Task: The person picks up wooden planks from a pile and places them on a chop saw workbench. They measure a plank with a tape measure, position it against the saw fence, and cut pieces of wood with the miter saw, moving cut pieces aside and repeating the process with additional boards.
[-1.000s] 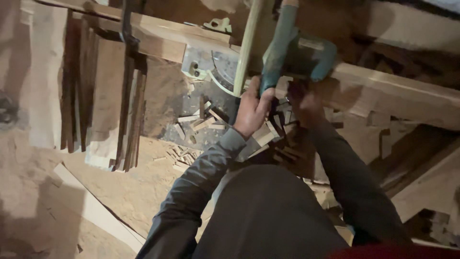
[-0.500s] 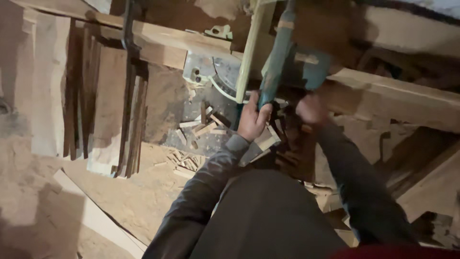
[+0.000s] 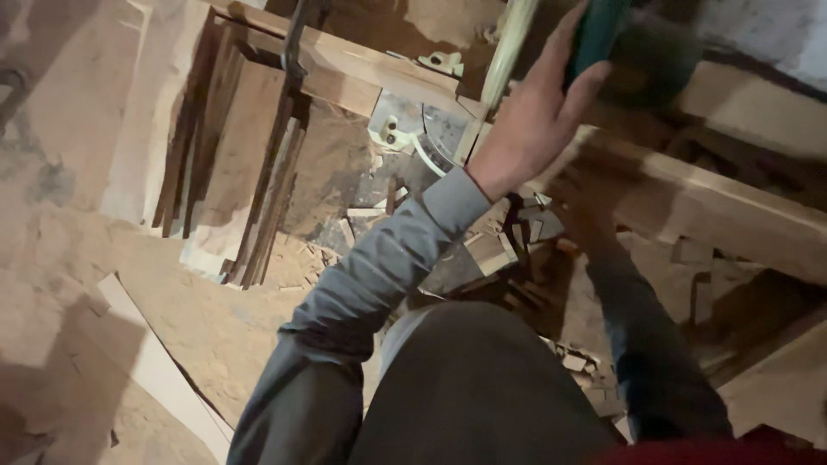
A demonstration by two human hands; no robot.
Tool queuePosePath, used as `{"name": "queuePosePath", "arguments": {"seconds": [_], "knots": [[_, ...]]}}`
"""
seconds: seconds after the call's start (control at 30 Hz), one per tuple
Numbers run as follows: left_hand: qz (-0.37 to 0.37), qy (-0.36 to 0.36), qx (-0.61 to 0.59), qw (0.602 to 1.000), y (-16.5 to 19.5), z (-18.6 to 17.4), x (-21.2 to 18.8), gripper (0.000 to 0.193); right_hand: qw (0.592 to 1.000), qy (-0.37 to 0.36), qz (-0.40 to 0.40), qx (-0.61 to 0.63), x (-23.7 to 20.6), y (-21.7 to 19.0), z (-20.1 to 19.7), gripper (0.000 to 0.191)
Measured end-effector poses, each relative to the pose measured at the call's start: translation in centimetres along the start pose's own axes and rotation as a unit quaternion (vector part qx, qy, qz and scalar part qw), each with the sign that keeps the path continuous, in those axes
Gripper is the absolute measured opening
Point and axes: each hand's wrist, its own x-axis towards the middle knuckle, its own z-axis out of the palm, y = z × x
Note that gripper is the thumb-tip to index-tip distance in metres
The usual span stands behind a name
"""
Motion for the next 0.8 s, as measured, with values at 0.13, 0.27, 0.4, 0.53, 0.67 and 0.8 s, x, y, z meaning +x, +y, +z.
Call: {"name": "queuePosePath", "arguments": {"seconds": [0.13, 0.27, 0.4, 0.53, 0.67, 0.8], "knots": [[0.133, 0.001, 0.117, 0.984, -0.2, -0.3, -2.7, 0.068, 0.993, 0.105, -0.055, -0.028, -4.9, 3.8, -3.6, 0.046], [0.102, -0.079, 0.113, 0.985, -6.0, -2.7, -11.5, 0.056, 0.987, 0.151, -0.002, 0.054, -9.4, 8.5, -6.1, 0.033], [-0.111, -0.029, 0.199, 0.973, -16.7, -1.9, -14.5, 0.035, 0.978, 0.203, 0.045, -0.01, -11.5, 10.9, -5.6, 0.079], [-0.064, 0.119, 0.42, 0.898, -25.2, -0.5, -12.0, 0.053, 0.981, 0.179, 0.071, 0.022, -11.5, 12.4, -4.5, 0.081], [-0.144, 0.05, 0.371, 0.916, -27.5, -1.1, -11.7, 0.044, 0.981, 0.121, 0.15, 0.014, -10.6, 13.6, -4.3, 0.077], [-0.126, -0.01, 0.358, 0.925, -28.0, -3.6, -14.3, 0.028, 0.981, 0.147, 0.109, -0.061, -10.3, 13.9, -4.4, 0.082]]}}
